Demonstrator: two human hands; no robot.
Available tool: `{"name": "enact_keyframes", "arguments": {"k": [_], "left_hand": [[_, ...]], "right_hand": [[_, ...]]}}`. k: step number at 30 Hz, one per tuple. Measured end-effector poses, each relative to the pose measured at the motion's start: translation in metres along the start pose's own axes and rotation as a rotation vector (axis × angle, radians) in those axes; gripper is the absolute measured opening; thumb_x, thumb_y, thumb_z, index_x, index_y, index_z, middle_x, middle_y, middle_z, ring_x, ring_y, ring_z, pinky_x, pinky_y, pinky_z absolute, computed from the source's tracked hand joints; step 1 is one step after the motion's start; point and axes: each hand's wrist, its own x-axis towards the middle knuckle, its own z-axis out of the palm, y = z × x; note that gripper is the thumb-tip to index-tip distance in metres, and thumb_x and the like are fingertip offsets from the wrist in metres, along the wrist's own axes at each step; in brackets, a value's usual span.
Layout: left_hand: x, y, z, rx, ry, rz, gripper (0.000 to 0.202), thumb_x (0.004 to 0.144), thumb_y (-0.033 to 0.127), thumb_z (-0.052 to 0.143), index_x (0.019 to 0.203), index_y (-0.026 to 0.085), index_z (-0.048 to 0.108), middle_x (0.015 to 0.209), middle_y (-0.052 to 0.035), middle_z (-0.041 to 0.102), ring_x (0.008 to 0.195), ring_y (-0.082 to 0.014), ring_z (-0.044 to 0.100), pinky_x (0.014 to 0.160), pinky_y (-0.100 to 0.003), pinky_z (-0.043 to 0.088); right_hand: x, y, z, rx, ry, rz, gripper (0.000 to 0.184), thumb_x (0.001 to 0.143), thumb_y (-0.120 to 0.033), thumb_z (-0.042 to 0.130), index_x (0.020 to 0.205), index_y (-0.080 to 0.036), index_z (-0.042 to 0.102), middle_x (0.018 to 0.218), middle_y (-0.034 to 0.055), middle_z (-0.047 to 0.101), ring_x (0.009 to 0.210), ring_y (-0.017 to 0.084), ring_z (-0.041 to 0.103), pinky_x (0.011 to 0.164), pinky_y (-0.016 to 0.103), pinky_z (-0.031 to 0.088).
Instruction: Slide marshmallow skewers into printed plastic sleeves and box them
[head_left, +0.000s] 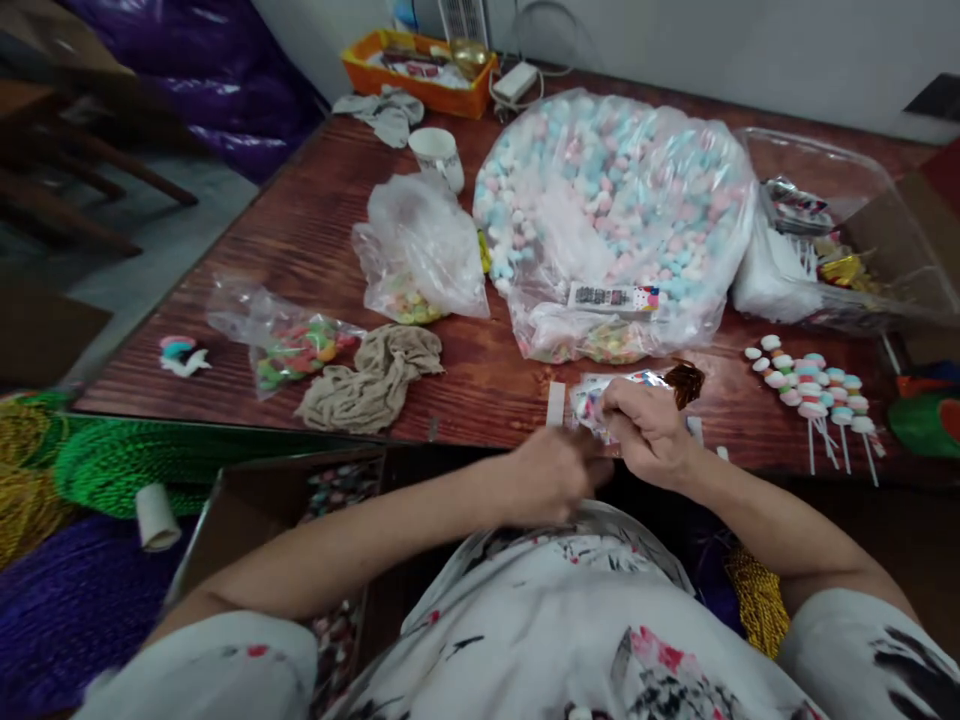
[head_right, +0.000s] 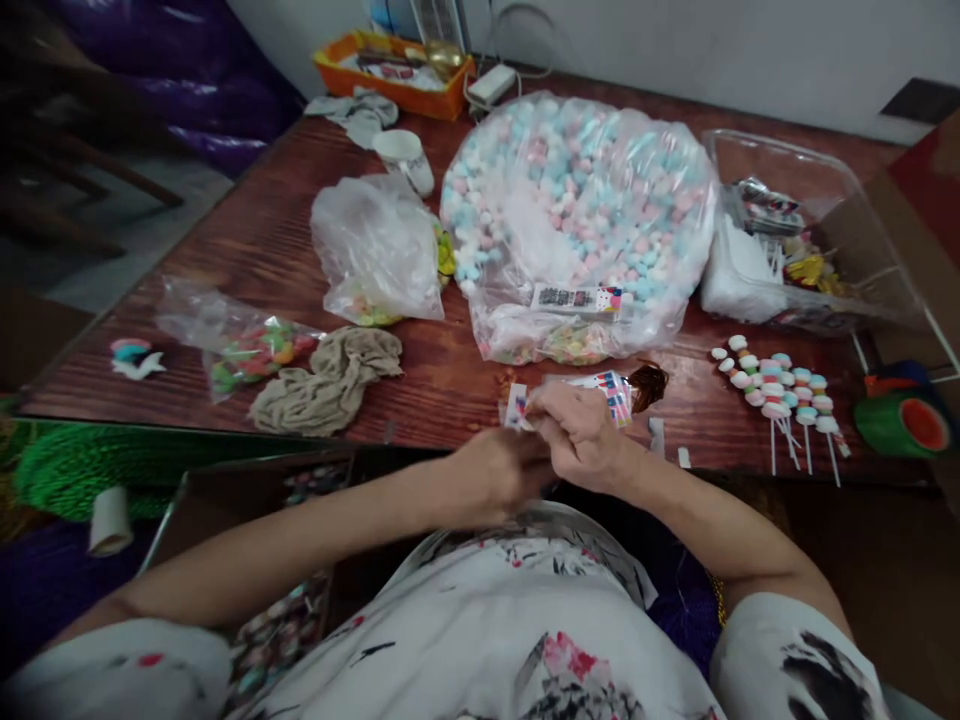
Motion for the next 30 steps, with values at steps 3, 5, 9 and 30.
{"name": "enact_keyframes", "arguments": {"k": [3, 5, 9, 30], "left_hand": [[-0.003, -0.033, 0.009, -0.274, 0.331, -0.252, 0.026, 0.095, 0.025, 0.046, 0.093, 0.015, 0.070, 0.087, -0.0084, 0.069, 0.081, -0.0183, 0.064, 0.076, -0.032, 0.052], [-0.005, -0.039, 0.003, -0.372, 0.508, -0.257, 0.025, 0.094, 0.031, 0.051, 0.106, 0.018, 0.069, 0.111, -0.0107, 0.068, 0.107, -0.0230, 0.062, 0.096, -0.041, 0.047], [-0.007, -0.026, 0.006, -0.588, 0.713, -0.344, 0.057, 0.084, 0.045, 0.067, 0.137, 0.030, 0.051, 0.147, -0.0117, 0.044, 0.138, -0.0277, 0.037, 0.113, -0.049, 0.031], [-0.122, -0.012, 0.046, 0.350, 0.390, -0.373, 0.032, 0.080, 0.006, 0.051, 0.102, 0.024, 0.067, 0.113, -0.0077, 0.071, 0.115, -0.0207, 0.063, 0.101, -0.044, 0.052]], "right_hand": [[-0.007, -0.009, 0.009, 0.140, -0.007, 0.083, 0.015, 0.088, -0.009, 0.046, 0.080, -0.019, 0.056, 0.067, -0.0019, 0.055, 0.060, 0.010, 0.050, 0.058, 0.023, 0.037], [-0.013, -0.004, 0.017, 0.170, 0.007, 0.122, 0.016, 0.087, -0.011, 0.047, 0.076, -0.019, 0.055, 0.062, -0.0035, 0.053, 0.056, 0.010, 0.048, 0.054, 0.022, 0.036], [-0.017, 0.016, 0.025, -0.109, 0.134, -0.024, 0.016, 0.086, -0.009, 0.045, 0.084, -0.018, 0.057, 0.070, 0.0017, 0.060, 0.062, 0.014, 0.054, 0.059, 0.026, 0.043], [-0.036, -0.016, 0.120, 1.499, -0.340, 1.195, 0.018, 0.061, -0.025, 0.069, 0.070, -0.016, 0.056, 0.046, -0.0085, 0.047, 0.035, 0.002, 0.018, 0.037, 0.019, 0.012]]}}
